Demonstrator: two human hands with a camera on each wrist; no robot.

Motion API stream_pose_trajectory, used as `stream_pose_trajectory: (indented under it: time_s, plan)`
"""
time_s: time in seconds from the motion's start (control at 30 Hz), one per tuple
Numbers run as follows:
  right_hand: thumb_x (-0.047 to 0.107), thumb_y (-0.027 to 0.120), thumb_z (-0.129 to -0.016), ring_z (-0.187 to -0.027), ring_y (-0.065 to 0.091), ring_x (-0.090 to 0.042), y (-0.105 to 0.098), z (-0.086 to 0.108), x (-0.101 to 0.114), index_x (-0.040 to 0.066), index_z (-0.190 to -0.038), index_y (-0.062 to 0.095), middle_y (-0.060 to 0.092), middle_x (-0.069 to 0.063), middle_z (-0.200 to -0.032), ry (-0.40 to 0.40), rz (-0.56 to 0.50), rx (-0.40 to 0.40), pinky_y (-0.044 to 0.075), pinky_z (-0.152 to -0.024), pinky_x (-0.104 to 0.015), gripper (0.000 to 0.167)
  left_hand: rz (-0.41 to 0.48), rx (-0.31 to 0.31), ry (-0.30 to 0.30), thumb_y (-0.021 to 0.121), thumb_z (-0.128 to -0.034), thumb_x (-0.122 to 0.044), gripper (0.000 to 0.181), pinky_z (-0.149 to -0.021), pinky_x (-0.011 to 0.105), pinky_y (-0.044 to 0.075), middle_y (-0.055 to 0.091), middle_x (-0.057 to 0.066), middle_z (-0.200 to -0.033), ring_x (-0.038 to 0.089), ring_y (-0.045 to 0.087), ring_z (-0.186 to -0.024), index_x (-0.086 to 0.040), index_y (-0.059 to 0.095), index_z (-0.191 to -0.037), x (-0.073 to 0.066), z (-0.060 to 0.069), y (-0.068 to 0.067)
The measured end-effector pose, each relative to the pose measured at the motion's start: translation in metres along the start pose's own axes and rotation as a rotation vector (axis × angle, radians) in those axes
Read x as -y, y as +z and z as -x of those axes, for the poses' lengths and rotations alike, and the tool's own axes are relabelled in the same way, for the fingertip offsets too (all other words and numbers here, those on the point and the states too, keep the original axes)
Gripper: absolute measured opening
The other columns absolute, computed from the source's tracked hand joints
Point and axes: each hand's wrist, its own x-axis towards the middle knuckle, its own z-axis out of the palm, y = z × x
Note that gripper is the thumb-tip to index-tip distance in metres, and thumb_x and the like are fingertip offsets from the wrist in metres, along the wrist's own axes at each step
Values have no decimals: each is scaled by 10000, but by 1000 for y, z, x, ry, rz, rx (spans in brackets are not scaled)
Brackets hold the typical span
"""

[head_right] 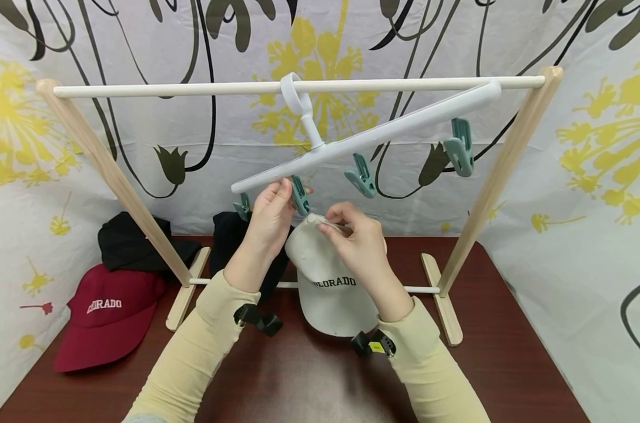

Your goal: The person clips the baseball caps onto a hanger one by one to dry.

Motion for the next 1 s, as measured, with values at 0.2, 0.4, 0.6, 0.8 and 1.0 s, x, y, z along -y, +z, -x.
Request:
stream_pose_trajectory:
  time_s: [0.2, 0.4, 0.6, 0.8, 1.0]
  plan:
    - [11, 763, -796, -784, 633, -198, 2, -2, 2, 34, -912, 637, 653, -53, -837, -8, -12, 6, 513, -711, -176, 173, 32, -21, -15, 424, -1029, -92, 248, -898, 280, 400, 642, 16, -828, 174, 604, -901, -126, 598, -856, 0, 0, 3]
    - [11, 780, -781, -780, 643, -185, 4, -4, 3, 43, -909, 624, 655, -43, -817, -17, 10, 5, 534, -698, -237, 204, 46, -37, -23, 429, -1027, -94, 235, -901, 279, 394, 642, 19, -812, 161, 590, -840, -119, 599, -868, 0, -1, 4]
    - [16, 791, -772, -783, 651, -147, 5, -8, 6, 43, -900, 624, 669, -50, -815, -31, 30, 27, 551, -690, -310, 212, 42, -65, -45, 448, -1019, -96, 223, -893, 280, 385, 645, 17, -811, 162, 589, -854, -116, 588, -846, -1, -1, 4]
    - [29, 792, -777, -801, 649, -160, 5, -11, 10, 41, -899, 630, 664, -55, -835, -11, 52, 47, 555, -694, -341, 203, 32, -84, -65, 474, -1009, -92, 238, -889, 298, 375, 656, 1, -803, 168, 607, -867, -138, 604, -815, -2, -1, 4]
    - [34, 800, -769, -765, 637, -140, 6, -15, 13, 40, -895, 636, 662, -50, -824, -15, 74, 41, 546, -667, -335, 207, 12, -86, -60, 485, -1003, -87, 267, -909, 328, 373, 666, -2, -782, 165, 607, -837, -146, 626, -784, -3, -2, 4]
